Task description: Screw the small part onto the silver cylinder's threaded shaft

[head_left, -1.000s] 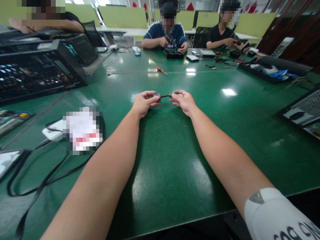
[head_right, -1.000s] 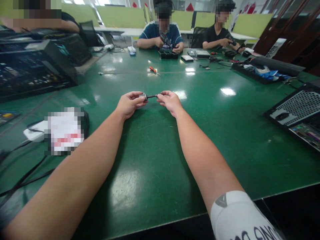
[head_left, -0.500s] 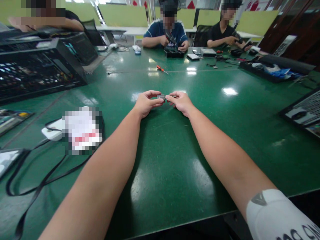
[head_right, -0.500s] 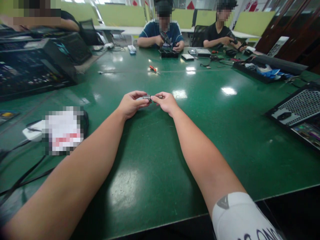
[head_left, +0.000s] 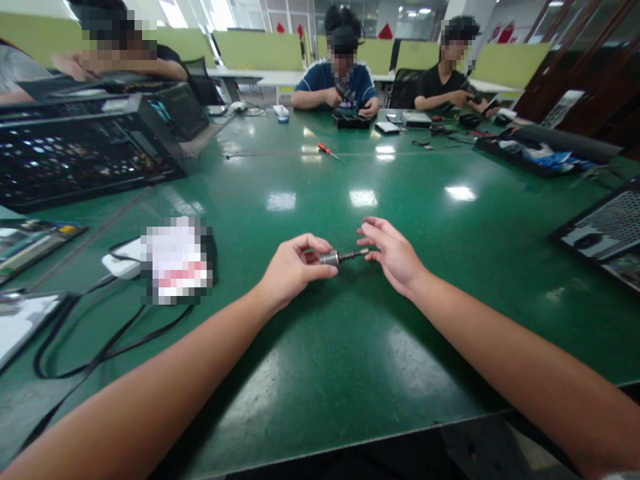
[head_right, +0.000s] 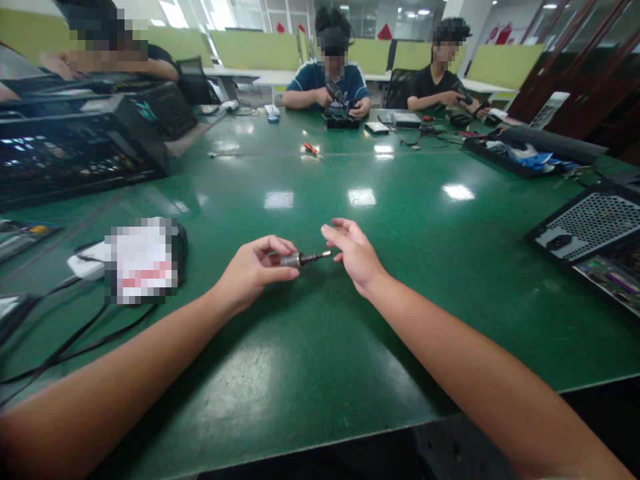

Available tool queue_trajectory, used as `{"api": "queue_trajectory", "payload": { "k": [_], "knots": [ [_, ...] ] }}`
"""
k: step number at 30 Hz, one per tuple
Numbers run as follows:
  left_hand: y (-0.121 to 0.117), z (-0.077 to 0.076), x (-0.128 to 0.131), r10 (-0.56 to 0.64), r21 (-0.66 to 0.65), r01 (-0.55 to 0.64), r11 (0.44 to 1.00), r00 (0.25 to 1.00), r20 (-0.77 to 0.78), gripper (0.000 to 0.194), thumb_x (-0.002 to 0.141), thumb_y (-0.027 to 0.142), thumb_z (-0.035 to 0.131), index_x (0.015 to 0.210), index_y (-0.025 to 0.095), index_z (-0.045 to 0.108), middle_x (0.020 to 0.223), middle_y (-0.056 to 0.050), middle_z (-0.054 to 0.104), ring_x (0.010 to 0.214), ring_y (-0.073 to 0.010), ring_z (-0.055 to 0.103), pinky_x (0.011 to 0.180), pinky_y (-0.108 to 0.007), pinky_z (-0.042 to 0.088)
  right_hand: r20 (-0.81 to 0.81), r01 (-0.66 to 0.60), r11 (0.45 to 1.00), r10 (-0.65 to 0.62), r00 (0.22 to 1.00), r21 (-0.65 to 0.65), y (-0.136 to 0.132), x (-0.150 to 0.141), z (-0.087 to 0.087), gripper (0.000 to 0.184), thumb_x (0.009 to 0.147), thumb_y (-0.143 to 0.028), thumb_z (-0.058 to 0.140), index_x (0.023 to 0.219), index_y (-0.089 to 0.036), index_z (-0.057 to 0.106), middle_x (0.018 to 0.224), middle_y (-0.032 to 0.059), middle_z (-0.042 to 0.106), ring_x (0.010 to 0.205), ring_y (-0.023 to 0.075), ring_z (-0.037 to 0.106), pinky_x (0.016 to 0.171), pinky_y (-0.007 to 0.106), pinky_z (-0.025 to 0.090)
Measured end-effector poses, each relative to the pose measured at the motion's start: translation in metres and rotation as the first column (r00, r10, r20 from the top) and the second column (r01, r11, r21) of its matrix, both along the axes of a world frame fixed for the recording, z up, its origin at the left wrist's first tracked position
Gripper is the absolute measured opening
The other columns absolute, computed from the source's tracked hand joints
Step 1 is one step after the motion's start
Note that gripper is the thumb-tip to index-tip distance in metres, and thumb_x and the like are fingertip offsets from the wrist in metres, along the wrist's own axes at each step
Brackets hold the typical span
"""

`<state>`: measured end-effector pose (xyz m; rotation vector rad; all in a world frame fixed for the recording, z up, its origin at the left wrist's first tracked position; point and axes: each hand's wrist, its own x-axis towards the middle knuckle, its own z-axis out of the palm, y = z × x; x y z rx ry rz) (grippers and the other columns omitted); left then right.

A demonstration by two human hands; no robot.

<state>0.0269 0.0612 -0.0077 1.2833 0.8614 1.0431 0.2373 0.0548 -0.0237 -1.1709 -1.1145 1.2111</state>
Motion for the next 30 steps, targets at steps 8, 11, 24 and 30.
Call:
{"api": "queue_trajectory", "payload": {
  "k": [8,11,24,30],
  "knots": [
    [-0.074,-0.001,-0.013,-0.092,0.055,0.095,0.994,0.994,-0.050,0.028,0.061,0.004,0.084,0.066,0.015,0.058,0.088,-0.001,0.062,0.081,-0.0129,0.061,0.076,-0.026,0.050,0.360,-0.269,0.931,0.170,0.917,0.247,-0.088,-0.002,0.027,0.057,0.068,-0.016,0.057,0.124,-0.025,0.053,0.131,0.0090,0.062,0.123,0.0256,0.058,0.096,0.042,0.045],
    [-0.067,-0.003,-0.016,-0.124,0.199,0.149,0.969,0.983,-0.135,0.023,0.067,0.005,0.079,0.067,0.016,0.058,0.092,-0.004,0.063,0.086,-0.0155,0.062,0.081,-0.029,0.050,0.501,-0.309,0.908,0.134,0.855,0.283,-0.090,-0.002,0.030,0.059,0.071,-0.013,0.058,0.128,-0.024,0.049,0.125,0.0087,0.064,0.117,0.0245,0.060,0.098,0.042,0.044],
    [-0.075,0.000,-0.020,-0.113,0.446,0.265,0.855,0.934,-0.339,0.018,0.075,0.007,0.077,0.087,0.017,0.068,0.094,-0.006,0.067,0.084,-0.0172,0.068,0.074,-0.028,0.056,0.608,-0.466,0.885,0.360,0.708,0.020,-0.090,-0.007,0.022,0.019,0.080,-0.020,0.070,0.097,-0.022,0.063,0.074,-0.0048,0.065,0.065,0.0121,0.059,0.063,0.026,0.043],
    [-0.075,0.005,-0.022,-0.043,0.571,0.232,0.788,0.945,-0.325,0.021,0.075,0.009,0.081,0.090,0.017,0.069,0.091,-0.007,0.070,0.083,-0.0178,0.070,0.071,-0.027,0.058,0.671,-0.472,0.874,0.285,0.685,0.110,-0.090,-0.003,0.025,0.009,0.079,-0.021,0.071,0.084,-0.020,0.063,0.071,-0.0053,0.061,0.064,0.0107,0.053,0.063,0.026,0.039]
  ]
}}
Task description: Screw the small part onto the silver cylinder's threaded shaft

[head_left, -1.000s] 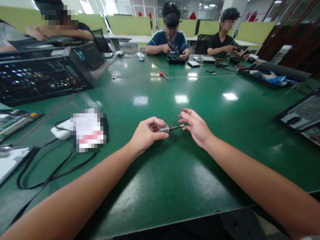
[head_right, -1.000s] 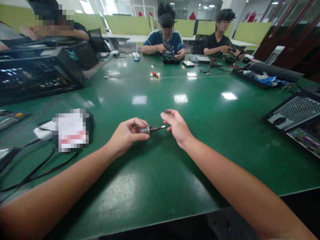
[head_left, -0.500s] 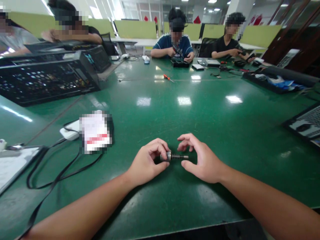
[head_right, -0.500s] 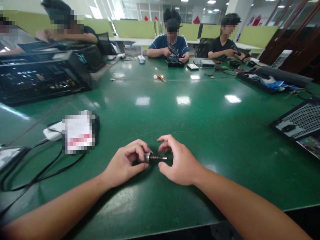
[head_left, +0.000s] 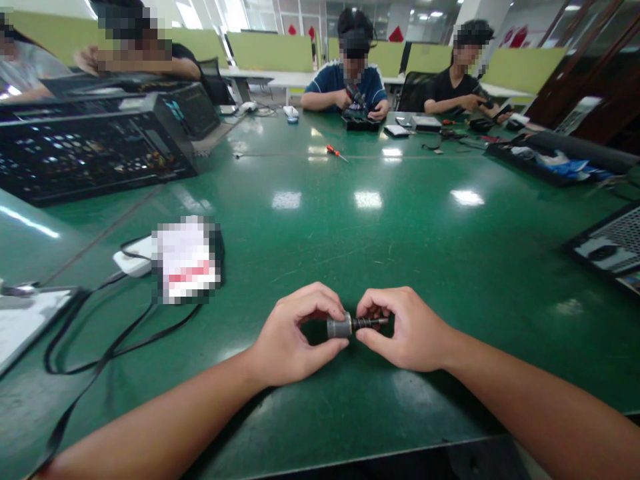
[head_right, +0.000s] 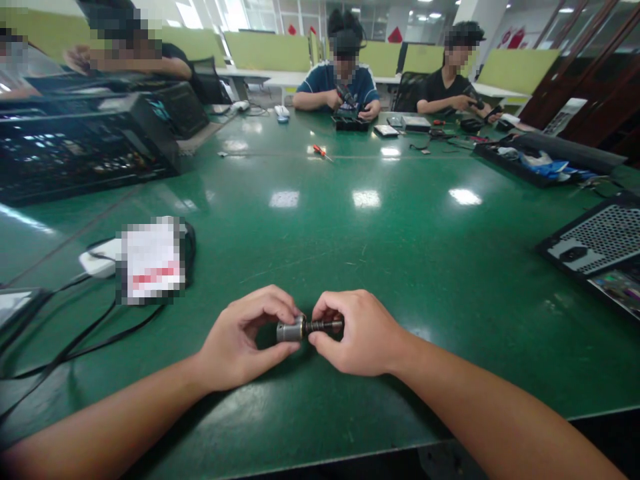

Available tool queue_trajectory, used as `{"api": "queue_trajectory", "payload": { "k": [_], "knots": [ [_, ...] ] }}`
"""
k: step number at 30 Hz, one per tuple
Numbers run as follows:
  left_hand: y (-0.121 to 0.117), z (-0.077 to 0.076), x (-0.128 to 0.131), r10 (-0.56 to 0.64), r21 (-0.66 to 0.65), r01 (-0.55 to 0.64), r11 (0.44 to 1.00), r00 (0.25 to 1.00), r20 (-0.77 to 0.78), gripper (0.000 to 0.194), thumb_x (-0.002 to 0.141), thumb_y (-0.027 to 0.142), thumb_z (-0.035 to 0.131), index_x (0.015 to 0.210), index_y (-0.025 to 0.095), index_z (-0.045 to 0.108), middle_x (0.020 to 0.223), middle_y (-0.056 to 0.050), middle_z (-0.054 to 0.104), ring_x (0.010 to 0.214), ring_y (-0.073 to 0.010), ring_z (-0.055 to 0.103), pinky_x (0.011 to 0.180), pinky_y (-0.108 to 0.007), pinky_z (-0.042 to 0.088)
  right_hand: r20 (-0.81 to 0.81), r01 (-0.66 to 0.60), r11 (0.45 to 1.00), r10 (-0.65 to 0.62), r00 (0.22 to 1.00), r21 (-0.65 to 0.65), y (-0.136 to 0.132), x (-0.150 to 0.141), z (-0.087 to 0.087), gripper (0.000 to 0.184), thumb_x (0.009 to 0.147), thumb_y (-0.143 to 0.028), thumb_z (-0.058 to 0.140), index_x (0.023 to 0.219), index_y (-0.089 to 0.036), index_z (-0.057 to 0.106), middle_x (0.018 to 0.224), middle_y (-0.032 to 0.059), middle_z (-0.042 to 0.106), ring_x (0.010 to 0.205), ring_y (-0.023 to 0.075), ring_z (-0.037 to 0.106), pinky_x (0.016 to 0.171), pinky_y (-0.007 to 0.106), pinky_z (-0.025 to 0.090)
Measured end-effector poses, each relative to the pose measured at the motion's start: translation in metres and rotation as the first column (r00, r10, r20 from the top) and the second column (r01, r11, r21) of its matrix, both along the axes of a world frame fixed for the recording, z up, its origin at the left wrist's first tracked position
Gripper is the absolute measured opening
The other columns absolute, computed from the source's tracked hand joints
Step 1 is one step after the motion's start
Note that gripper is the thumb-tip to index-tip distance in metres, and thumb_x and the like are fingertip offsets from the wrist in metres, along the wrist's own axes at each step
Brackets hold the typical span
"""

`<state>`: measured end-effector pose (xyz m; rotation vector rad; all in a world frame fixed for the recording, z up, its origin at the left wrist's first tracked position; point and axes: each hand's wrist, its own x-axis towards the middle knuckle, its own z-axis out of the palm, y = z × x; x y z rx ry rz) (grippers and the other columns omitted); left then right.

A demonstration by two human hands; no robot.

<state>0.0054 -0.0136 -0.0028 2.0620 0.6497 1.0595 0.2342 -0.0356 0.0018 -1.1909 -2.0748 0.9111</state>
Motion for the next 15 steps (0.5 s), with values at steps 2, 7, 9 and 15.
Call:
{"api": "queue_trajectory", "payload": {
  "k": [2,7,9,15],
  "knots": [
    [0.0009,-0.0002,0.0000,-0.002,0.013,0.002,1.000,1.000,-0.010,0.021,0.075,0.009,0.081,0.091,0.017,0.069,0.091,-0.007,0.071,0.083,-0.0179,0.071,0.072,-0.027,0.058,-0.013,-0.012,1.000,0.012,1.000,0.005,0.0003,-0.0003,-0.0004,0.010,0.079,-0.020,0.071,0.085,-0.020,0.064,0.072,-0.0050,0.062,0.065,0.0107,0.053,0.064,0.026,0.039],
    [0.0018,-0.0042,-0.0008,0.002,-0.006,-0.002,1.000,1.000,-0.011,0.019,0.076,0.011,0.081,0.091,0.017,0.070,0.091,-0.008,0.071,0.082,-0.0181,0.071,0.070,-0.027,0.059,-0.049,-0.034,0.999,0.034,0.998,0.001,0.0014,-0.0006,-0.0008,0.008,0.082,-0.023,0.070,0.086,-0.019,0.065,0.073,-0.0038,0.062,0.064,0.0109,0.054,0.064,0.025,0.040],
    [0.0018,-0.0053,-0.0013,0.005,-0.010,-0.005,1.000,1.000,-0.007,0.018,0.077,0.012,0.081,0.090,0.017,0.070,0.091,-0.008,0.071,0.082,-0.0180,0.071,0.070,-0.027,0.059,-0.059,-0.036,0.999,0.036,0.998,0.004,0.0018,-0.0002,-0.0007,0.007,0.083,-0.023,0.069,0.086,-0.019,0.065,0.072,-0.0034,0.063,0.064,0.0111,0.054,0.064,0.025,0.041],
    [0.0014,-0.0049,-0.0017,-0.001,-0.019,0.001,1.000,1.000,-0.005,0.020,0.076,0.011,0.082,0.091,0.017,0.070,0.091,-0.007,0.071,0.081,-0.0171,0.072,0.069,-0.026,0.061,-0.044,-0.029,1.000,0.029,0.999,0.008,0.0021,0.0009,-0.0020,0.007,0.082,-0.022,0.070,0.085,-0.019,0.065,0.072,-0.0027,0.064,0.064,0.0119,0.056,0.065,0.026,0.042]
  ]
}}
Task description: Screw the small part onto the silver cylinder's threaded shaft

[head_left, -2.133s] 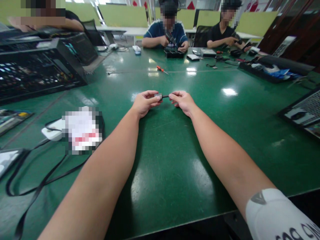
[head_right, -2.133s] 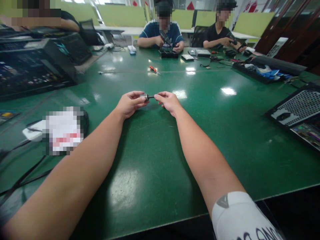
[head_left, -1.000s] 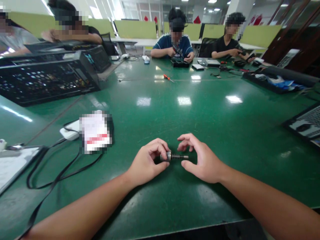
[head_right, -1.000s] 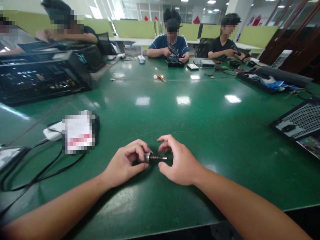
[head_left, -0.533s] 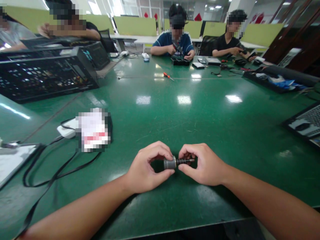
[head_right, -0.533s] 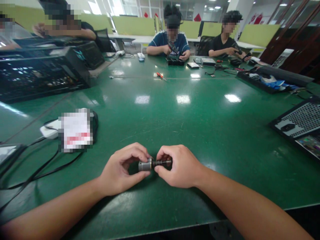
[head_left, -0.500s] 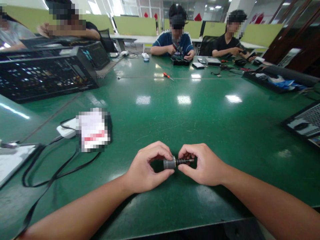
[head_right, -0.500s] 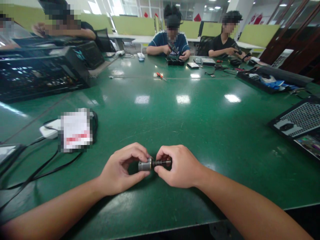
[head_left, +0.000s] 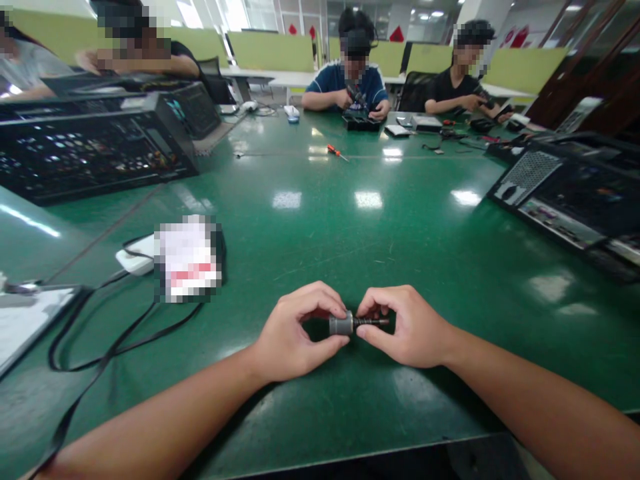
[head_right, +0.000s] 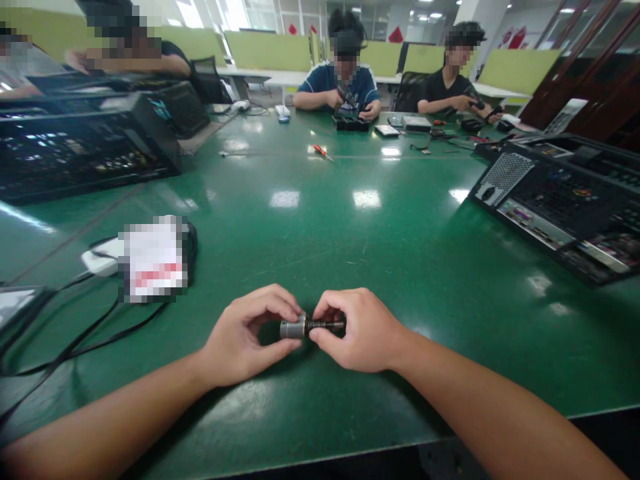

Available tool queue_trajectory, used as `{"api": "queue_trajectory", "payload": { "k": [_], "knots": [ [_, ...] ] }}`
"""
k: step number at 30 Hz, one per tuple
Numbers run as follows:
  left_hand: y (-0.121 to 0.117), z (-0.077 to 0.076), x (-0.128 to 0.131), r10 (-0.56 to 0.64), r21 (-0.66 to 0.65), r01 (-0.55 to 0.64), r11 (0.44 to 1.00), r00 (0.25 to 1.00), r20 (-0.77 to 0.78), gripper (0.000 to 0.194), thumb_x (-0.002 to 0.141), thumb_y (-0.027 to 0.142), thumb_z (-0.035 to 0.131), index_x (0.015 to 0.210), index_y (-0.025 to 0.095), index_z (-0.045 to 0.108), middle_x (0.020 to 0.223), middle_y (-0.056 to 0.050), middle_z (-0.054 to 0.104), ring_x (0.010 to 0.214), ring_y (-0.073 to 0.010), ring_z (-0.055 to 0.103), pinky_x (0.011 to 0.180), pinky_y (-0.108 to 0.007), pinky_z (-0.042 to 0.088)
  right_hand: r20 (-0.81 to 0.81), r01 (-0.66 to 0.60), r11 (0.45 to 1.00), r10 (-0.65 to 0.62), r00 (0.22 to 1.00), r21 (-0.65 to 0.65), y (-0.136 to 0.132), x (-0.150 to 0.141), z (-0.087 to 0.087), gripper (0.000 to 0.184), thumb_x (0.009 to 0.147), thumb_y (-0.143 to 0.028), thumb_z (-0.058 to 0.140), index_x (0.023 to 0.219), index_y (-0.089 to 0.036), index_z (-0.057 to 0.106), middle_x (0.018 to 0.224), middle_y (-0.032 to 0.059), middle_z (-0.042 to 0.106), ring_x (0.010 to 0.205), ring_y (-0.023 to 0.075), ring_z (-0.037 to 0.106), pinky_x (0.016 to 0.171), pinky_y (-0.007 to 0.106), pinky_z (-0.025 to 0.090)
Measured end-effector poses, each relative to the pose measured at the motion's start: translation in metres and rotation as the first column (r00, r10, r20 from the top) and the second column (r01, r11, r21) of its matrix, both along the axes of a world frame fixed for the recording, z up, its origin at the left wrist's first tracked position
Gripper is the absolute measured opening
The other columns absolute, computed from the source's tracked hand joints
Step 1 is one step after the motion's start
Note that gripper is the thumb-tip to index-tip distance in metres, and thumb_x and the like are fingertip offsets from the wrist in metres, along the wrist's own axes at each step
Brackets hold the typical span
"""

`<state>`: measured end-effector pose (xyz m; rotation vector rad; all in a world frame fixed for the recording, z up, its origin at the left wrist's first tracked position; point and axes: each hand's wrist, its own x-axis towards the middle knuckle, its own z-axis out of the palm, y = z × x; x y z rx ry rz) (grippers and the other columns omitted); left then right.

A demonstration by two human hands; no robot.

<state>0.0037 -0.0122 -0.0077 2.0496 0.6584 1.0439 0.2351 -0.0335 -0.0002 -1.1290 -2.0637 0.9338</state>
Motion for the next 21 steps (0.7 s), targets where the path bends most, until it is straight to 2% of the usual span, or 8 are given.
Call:
{"api": "queue_trajectory", "payload": {
  "k": [15,21],
  "knots": [
    [0.0006,0.0011,-0.0009,0.004,0.000,-0.004,1.000,1.000,0.015,0.022,0.075,0.010,0.082,0.092,0.017,0.071,0.093,-0.008,0.071,0.082,-0.0179,0.072,0.070,-0.028,0.062,0.038,0.002,1.000,-0.003,0.999,0.020,0.0017,0.0054,0.0026,0.007,0.080,-0.021,0.070,0.082,-0.019,0.063,0.070,-0.0024,0.063,0.064,0.0130,0.057,0.065,0.027,0.042],
    [0.0016,0.0019,-0.0004,0.014,0.067,-0.013,0.998,1.000,-0.004,0.020,0.073,0.010,0.082,0.085,0.017,0.068,0.090,-0.008,0.072,0.079,-0.0171,0.071,0.071,-0.028,0.059,0.049,-0.020,0.999,0.018,0.999,0.040,0.0023,0.0058,0.0035,0.006,0.079,-0.021,0.068,0.081,-0.019,0.063,0.071,-0.0019,0.064,0.064,0.0130,0.058,0.065,0.027,0.042]
  ]
}}
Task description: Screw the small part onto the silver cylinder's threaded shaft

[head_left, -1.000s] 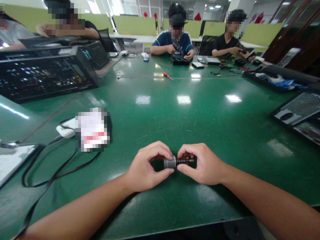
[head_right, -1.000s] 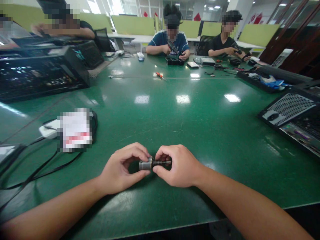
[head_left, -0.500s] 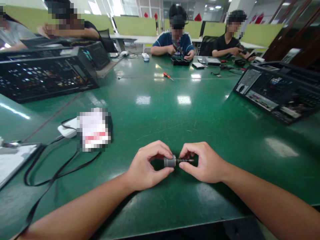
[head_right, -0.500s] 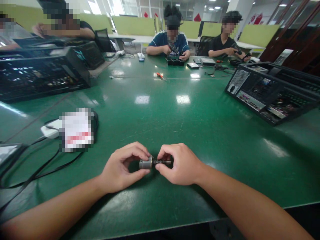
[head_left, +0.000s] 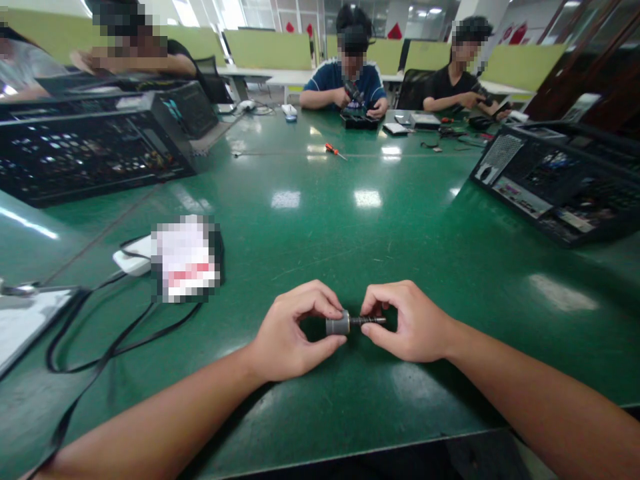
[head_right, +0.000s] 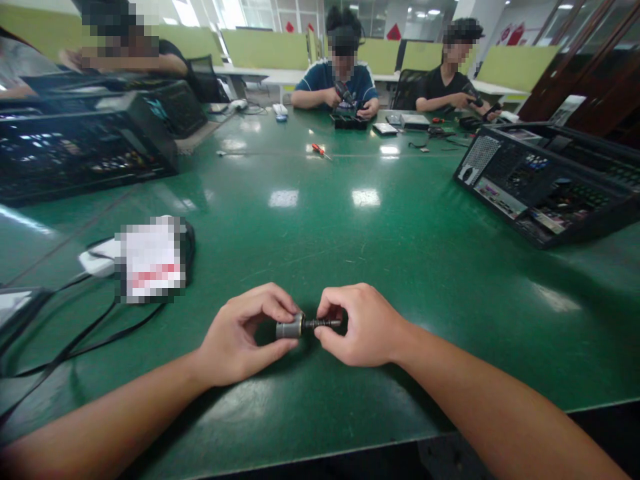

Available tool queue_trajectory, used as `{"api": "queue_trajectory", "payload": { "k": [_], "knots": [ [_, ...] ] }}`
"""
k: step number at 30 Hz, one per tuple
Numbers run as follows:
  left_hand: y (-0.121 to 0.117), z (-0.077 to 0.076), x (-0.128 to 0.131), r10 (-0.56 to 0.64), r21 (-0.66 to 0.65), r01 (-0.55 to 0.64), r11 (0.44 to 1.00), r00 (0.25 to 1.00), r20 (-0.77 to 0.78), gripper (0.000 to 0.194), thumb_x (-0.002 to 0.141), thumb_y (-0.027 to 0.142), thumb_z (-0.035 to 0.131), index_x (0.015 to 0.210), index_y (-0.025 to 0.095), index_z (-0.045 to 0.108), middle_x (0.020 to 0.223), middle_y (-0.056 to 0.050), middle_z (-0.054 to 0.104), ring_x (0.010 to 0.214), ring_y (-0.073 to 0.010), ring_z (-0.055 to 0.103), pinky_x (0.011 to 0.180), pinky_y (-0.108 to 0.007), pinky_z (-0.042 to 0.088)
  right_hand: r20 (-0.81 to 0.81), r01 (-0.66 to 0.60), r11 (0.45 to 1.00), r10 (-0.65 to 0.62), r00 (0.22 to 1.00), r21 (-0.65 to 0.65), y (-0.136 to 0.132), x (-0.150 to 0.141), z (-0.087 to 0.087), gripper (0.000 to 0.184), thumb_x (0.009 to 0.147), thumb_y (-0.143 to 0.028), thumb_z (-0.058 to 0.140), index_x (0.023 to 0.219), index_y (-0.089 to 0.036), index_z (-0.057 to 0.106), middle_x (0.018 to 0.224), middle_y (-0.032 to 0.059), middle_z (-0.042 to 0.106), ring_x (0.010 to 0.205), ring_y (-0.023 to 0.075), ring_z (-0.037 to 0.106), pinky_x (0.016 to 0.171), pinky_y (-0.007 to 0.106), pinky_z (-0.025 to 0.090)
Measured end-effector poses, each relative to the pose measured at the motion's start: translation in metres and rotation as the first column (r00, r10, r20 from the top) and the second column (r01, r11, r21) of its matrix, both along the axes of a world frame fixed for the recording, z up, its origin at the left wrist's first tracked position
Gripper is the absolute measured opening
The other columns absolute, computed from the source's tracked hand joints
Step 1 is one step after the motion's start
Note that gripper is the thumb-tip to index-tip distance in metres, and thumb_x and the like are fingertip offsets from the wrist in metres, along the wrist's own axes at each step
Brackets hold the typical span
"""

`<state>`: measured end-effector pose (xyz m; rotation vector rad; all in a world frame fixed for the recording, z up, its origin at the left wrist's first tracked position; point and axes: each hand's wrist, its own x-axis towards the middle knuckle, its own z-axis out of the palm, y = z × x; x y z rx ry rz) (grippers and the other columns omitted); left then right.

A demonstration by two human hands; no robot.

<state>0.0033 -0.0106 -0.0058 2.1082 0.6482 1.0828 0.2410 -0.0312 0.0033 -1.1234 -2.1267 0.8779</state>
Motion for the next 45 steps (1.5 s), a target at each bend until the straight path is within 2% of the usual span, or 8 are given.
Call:
{"api": "queue_trajectory", "payload": {
  "k": [12,19,26,45],
  "knots": [
    [0.001,-0.002,-0.003,0.008,-0.017,-0.008,1.000,1.000,-0.012,0.019,0.073,0.013,0.082,0.085,0.017,0.068,0.091,-0.009,0.073,0.079,-0.0185,0.071,0.071,-0.030,0.059,0.022,-0.007,1.000,0.007,1.000,0.025,0.002,0.005,0.002,0.007,0.078,-0.021,0.068,0.081,-0.020,0.062,0.074,-0.0002,0.068,0.066,0.0151,0.063,0.068,0.028,0.046],
    [0.000,0.004,-0.001,0.008,0.036,-0.006,0.999,0.999,-0.046,0.016,0.075,0.014,0.081,0.083,0.018,0.068,0.090,-0.009,0.075,0.078,-0.0192,0.072,0.073,-0.032,0.059,0.107,-0.094,0.995,0.088,0.990,0.046,0.006,0.013,0.005,0.008,0.078,-0.022,0.069,0.082,-0.020,0.063,0.074,-0.0007,0.068,0.067,0.0150,0.063,0.068,0.028,0.045],
    [0.002,0.004,-0.002,0.006,0.072,-0.003,0.997,0.999,-0.040,0.017,0.074,0.012,0.081,0.083,0.017,0.068,0.089,-0.008,0.074,0.077,-0.0185,0.073,0.073,-0.032,0.058,0.142,-0.103,0.992,0.092,0.986,0.071,0.009,0.017,0.005,0.008,0.079,-0.023,0.069,0.083,-0.020,0.064,0.075,0.0000,0.069,0.070,0.0161,0.064,0.071,0.029,0.046],
    [0.002,0.007,-0.001,0.019,0.124,-0.012,0.992,0.998,-0.054,0.019,0.073,0.012,0.083,0.083,0.018,0.067,0.087,-0.007,0.075,0.076,-0.0178,0.073,0.073,-0.030,0.058,0.089,-0.122,0.990,0.115,0.989,0.069,0.012,0.023,0.007,0.006,0.082,-0.023,0.071,0.083,-0.019,0.066,0.076,0.0013,0.071,0.070,0.0164,0.067,0.071,0.029,0.048]
  ]
}}
